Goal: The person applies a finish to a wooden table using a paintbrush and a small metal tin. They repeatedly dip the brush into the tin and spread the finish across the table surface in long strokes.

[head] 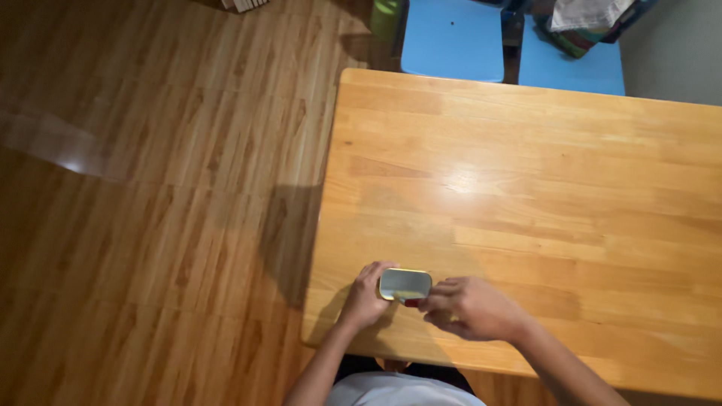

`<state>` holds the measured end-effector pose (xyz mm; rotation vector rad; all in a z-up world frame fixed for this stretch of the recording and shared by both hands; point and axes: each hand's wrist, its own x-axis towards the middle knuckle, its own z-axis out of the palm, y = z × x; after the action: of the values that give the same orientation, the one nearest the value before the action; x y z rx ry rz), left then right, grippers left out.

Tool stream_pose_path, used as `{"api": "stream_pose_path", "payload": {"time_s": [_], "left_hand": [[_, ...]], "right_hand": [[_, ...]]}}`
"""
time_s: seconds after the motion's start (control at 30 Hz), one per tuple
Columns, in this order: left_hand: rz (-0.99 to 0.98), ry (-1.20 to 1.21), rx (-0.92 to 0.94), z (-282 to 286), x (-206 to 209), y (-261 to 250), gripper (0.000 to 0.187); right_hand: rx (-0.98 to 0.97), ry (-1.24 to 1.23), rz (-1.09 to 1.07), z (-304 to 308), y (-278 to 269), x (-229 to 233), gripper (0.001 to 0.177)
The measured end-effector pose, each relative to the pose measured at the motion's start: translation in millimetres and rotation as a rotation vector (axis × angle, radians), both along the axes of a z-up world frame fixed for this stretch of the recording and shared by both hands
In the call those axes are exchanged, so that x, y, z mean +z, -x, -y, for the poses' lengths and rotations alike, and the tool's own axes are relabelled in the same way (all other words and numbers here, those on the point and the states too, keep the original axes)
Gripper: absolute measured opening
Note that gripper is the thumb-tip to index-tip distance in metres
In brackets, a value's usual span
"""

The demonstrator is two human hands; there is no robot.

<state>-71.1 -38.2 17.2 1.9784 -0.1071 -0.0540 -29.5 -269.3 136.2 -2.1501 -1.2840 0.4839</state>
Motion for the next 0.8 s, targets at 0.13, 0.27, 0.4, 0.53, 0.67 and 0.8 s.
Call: {"api": "stream_pose_path", "payload": {"time_s": [0.13, 0.27, 0.4, 0.53, 0.67, 0.8], "left_hand": [[-0.059, 0.033, 0.021, -24.2, -6.5, 8.3, 0.057], [-0.001, 0.028, 0.087, -55.4, -21.2, 22.1, 0.055], [-0.122, 0.010, 0.138, -79.9, -32.3, 42.9, 0.056], [-0.058, 0.058, 0.152, -97.6, -31.0, 54.9, 0.057], [-0.147, 0.126, 0.157, -110.1, -26.7, 58.0, 0.060], [-0.243, 0.132, 0.158, -120.4, -22.3, 57.1, 0.061]], "right_hand": [[-0.436, -0.320, -0.378, 2.0, -8.3, -21.6, 0.015], [-0.895, -0.681, -0.507, -16.7, -28.1, -72.4, 0.018], [-1.143, -0.768, -0.602, -78.5, -56.5, -138.8, 0.024], [-1.192, -0.753, -0.711, -138.4, -73.9, -191.3, 0.025], [-1.244, -0.698, -0.667, -140.9, -77.8, -221.3, 0.026], [-1.326, -0.618, -0.461, -69.8, -64.9, -207.5, 0.025]]}}
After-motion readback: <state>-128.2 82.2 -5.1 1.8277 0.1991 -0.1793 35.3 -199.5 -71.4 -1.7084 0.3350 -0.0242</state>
